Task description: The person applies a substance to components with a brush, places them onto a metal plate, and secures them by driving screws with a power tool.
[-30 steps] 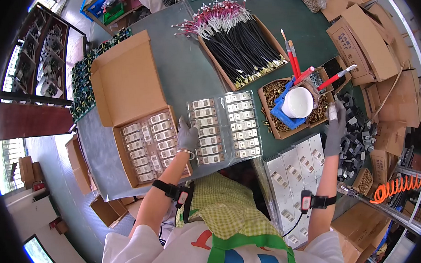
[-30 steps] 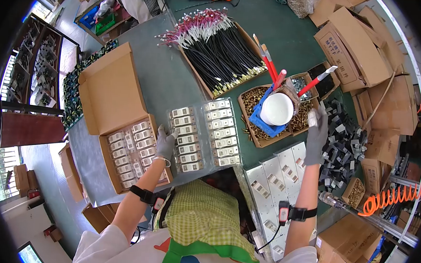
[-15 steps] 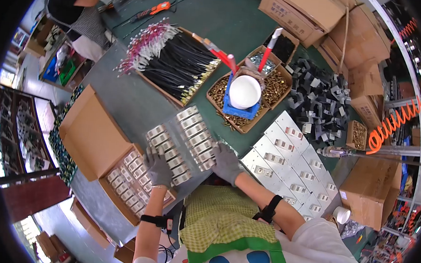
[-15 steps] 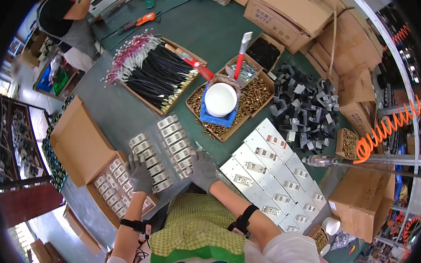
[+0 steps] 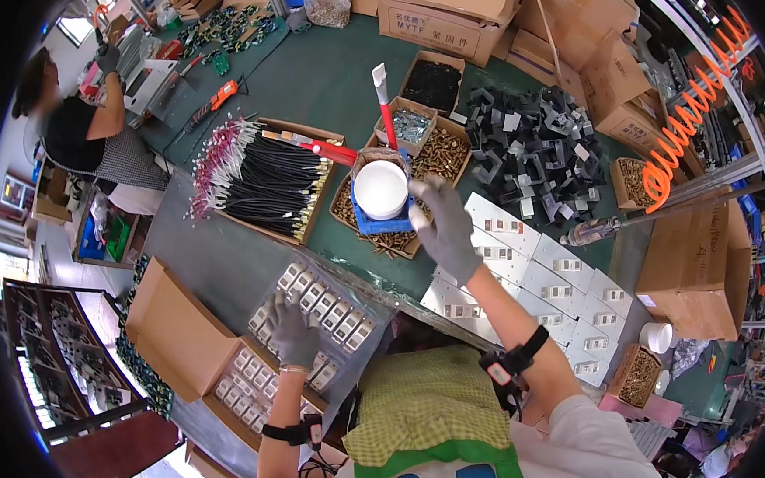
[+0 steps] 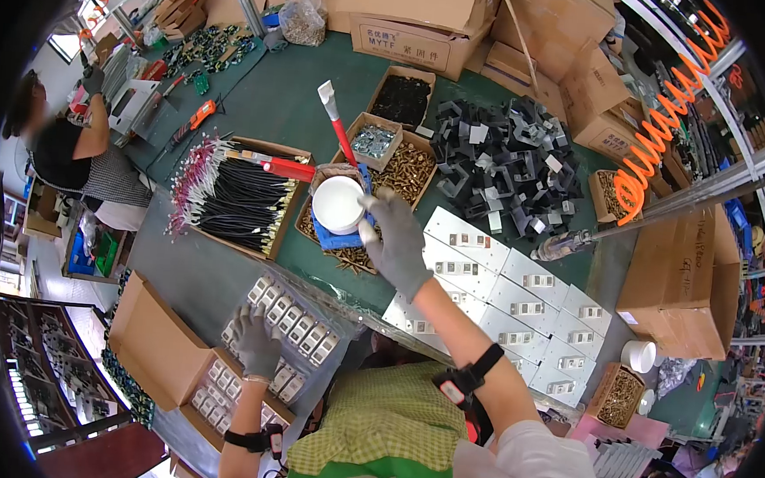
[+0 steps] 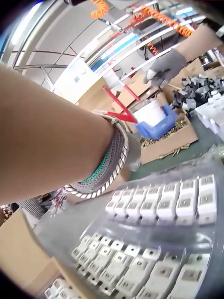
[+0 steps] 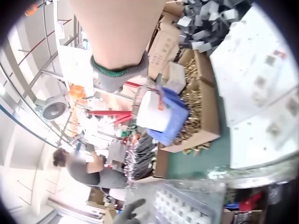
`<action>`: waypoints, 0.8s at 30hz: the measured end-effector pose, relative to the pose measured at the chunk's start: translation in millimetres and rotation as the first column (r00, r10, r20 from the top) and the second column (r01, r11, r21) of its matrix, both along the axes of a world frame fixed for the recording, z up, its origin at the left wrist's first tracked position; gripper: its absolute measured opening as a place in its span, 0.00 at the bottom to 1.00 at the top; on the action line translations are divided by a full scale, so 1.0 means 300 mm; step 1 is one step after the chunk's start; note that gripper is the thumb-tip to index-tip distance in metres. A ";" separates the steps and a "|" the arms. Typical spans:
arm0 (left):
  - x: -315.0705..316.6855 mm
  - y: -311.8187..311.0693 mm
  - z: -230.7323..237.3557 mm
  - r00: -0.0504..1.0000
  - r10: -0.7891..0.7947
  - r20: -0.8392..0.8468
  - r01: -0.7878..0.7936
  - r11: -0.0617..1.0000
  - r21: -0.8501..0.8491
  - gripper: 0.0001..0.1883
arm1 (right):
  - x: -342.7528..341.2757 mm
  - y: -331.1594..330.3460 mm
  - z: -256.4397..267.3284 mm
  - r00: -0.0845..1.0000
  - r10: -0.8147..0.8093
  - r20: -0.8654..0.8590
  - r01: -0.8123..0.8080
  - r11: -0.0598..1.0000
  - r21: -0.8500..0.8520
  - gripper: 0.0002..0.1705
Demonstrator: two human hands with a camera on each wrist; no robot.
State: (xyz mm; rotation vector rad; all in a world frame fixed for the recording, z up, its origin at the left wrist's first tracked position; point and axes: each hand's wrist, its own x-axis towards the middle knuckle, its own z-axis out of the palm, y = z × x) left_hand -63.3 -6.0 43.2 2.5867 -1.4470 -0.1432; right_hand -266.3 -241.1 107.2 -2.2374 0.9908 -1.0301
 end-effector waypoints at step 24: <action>-0.043 -0.646 -0.071 0.766 -0.161 -0.623 -0.059 0.947 -0.317 0.24 | 0.058 -0.142 -0.194 0.826 0.159 -0.541 0.207 0.807 0.553 0.27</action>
